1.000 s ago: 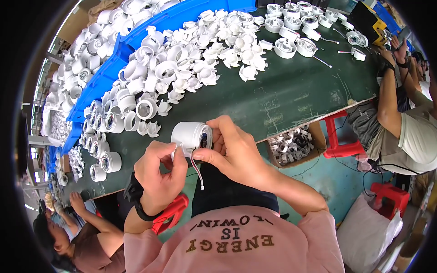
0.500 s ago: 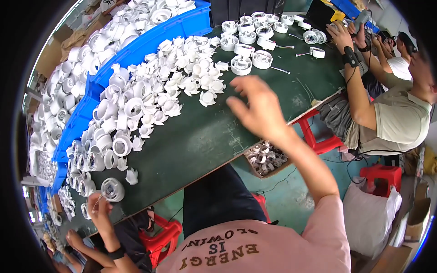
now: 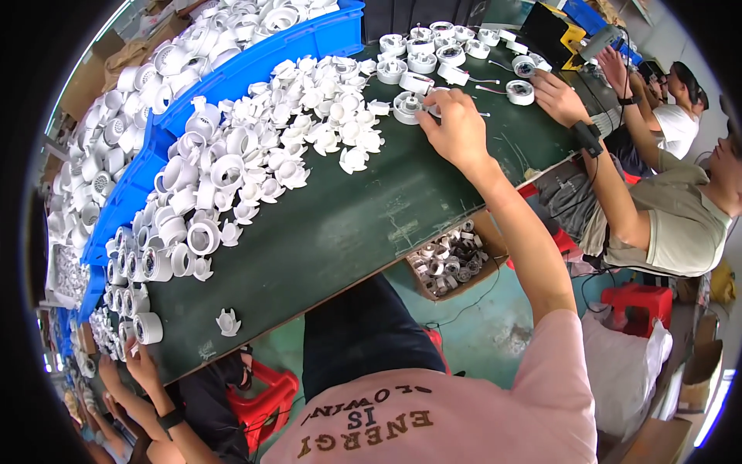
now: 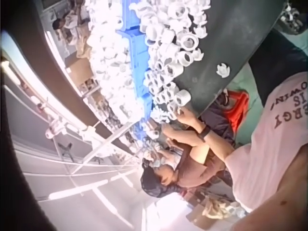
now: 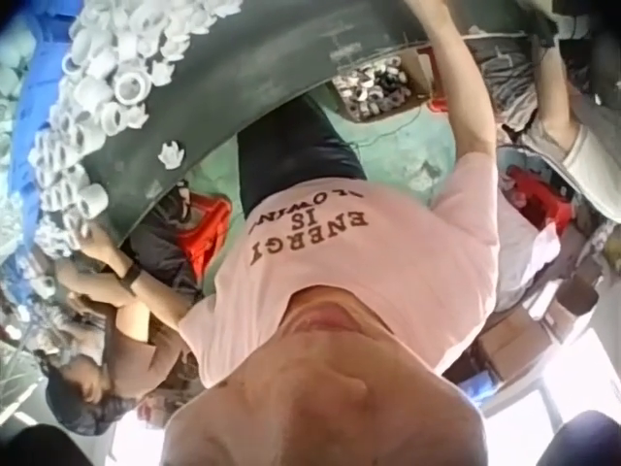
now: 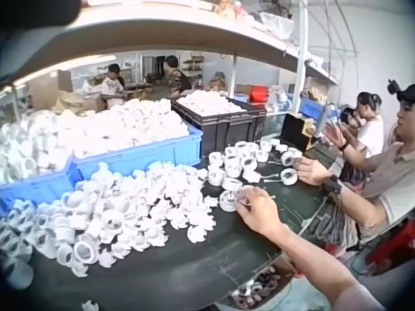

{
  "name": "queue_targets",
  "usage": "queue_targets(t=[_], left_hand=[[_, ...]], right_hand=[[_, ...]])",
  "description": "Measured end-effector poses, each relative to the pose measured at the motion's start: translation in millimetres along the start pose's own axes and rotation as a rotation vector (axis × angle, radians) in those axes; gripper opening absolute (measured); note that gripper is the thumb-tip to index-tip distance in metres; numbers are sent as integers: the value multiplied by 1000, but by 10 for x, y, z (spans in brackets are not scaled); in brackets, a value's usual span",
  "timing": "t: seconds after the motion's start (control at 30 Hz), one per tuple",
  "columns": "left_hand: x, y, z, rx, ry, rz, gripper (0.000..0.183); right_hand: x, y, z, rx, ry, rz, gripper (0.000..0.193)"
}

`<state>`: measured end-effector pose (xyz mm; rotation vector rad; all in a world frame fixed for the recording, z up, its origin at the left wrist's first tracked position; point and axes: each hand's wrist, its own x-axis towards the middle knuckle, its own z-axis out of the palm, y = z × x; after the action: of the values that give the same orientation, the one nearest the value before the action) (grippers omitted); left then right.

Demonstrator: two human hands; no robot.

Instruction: Assembling white plastic electronic components and wiring on a production line.

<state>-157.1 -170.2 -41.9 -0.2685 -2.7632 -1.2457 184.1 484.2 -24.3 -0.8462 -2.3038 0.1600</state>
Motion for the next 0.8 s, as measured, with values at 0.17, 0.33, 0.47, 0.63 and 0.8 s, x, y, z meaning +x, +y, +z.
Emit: queue_targets(t=[0.17, 0.33, 0.47, 0.63, 0.8], left_hand=[[-233, 229, -4, 576, 210, 137, 27], [-618, 344, -186, 633, 302, 30, 32], [-762, 360, -163, 381, 378, 84, 23], [-1169, 990, 387, 113, 363, 372, 16], [-1724, 1756, 1176, -359, 5, 312, 14]], right_hand=[[97, 180, 8, 112, -76, 158, 23], [242, 25, -64, 51, -236, 219, 20], [366, 34, -31, -32, -291, 213, 19], [433, -30, -22, -119, -324, 217, 16], [416, -33, 53, -48, -308, 210, 15]])
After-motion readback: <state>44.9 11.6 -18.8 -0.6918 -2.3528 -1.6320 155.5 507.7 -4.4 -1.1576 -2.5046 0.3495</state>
